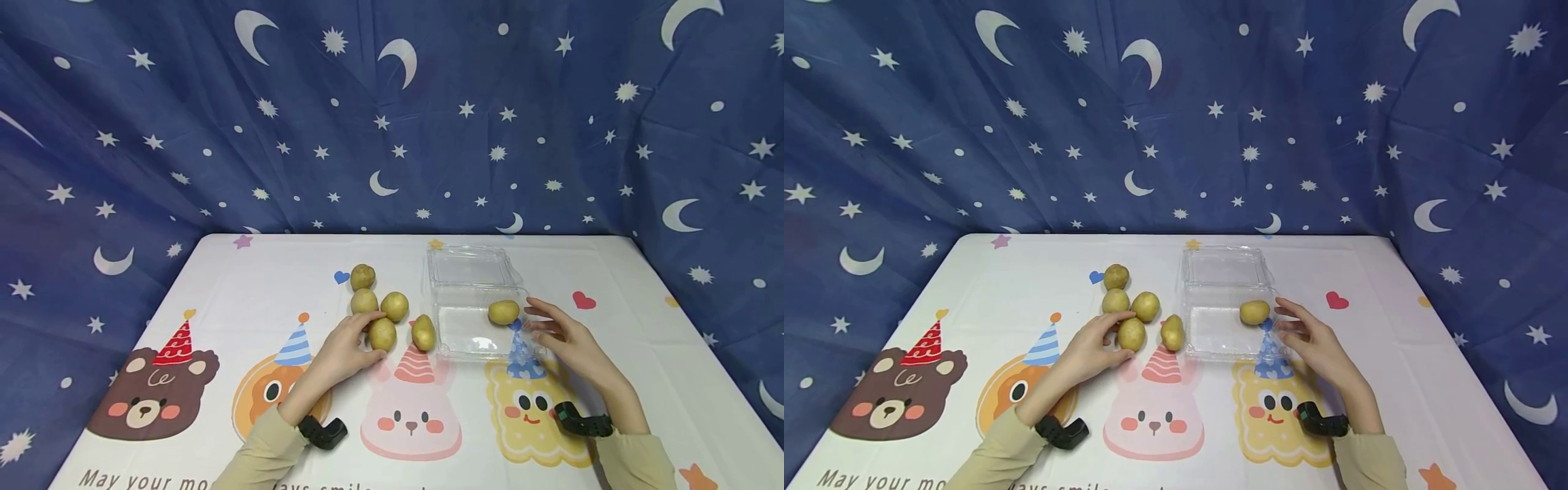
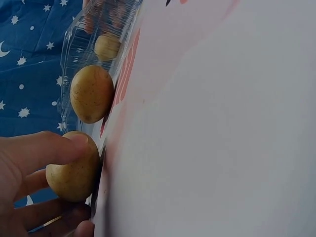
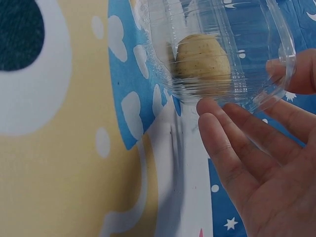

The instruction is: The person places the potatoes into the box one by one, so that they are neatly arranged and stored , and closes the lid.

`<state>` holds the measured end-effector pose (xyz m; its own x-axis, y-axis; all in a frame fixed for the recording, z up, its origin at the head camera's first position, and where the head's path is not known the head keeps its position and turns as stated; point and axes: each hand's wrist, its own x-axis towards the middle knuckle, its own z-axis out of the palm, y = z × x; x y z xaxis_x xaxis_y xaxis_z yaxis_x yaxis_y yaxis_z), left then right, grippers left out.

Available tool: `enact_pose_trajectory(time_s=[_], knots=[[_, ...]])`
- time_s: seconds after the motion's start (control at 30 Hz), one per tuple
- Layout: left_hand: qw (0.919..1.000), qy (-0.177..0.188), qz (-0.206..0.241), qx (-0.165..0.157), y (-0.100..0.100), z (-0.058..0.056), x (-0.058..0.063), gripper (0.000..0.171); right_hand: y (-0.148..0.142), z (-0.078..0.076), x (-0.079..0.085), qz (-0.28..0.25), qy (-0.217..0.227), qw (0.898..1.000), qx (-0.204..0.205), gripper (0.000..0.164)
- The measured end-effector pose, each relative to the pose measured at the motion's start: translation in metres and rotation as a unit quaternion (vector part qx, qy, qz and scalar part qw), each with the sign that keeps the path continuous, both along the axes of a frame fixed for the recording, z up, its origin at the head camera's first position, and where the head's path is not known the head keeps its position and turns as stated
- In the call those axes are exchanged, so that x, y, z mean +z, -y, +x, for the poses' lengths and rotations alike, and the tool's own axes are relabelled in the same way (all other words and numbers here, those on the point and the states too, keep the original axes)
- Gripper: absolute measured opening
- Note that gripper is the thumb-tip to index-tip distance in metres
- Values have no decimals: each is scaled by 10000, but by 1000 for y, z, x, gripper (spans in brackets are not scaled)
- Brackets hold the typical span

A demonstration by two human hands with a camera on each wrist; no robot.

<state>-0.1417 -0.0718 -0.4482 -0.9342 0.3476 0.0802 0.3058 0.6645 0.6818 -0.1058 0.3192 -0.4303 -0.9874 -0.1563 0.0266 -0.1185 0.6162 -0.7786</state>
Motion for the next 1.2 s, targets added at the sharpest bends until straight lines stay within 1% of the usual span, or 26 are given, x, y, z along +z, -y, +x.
enact_pose_trajectory(time_s=[0.2,0.73,0.87,1.03,1.2], knots=[[10000,4,42,40,0,0,-1,63,0,1,0,12,21,10000,-6,58],[9996,-165,219,81,1,-1,-4,60,-2,1,0,35,-71,10000,32,57],[9995,-153,253,77,1,-1,-3,60,-1,1,0,6,-112,9999,45,57],[9995,-83,278,86,1,-1,-3,61,0,2,0,39,-55,10000,16,57],[9993,-201,293,87,1,1,-1,62,1,2,1,45,2,10000,10,58]])
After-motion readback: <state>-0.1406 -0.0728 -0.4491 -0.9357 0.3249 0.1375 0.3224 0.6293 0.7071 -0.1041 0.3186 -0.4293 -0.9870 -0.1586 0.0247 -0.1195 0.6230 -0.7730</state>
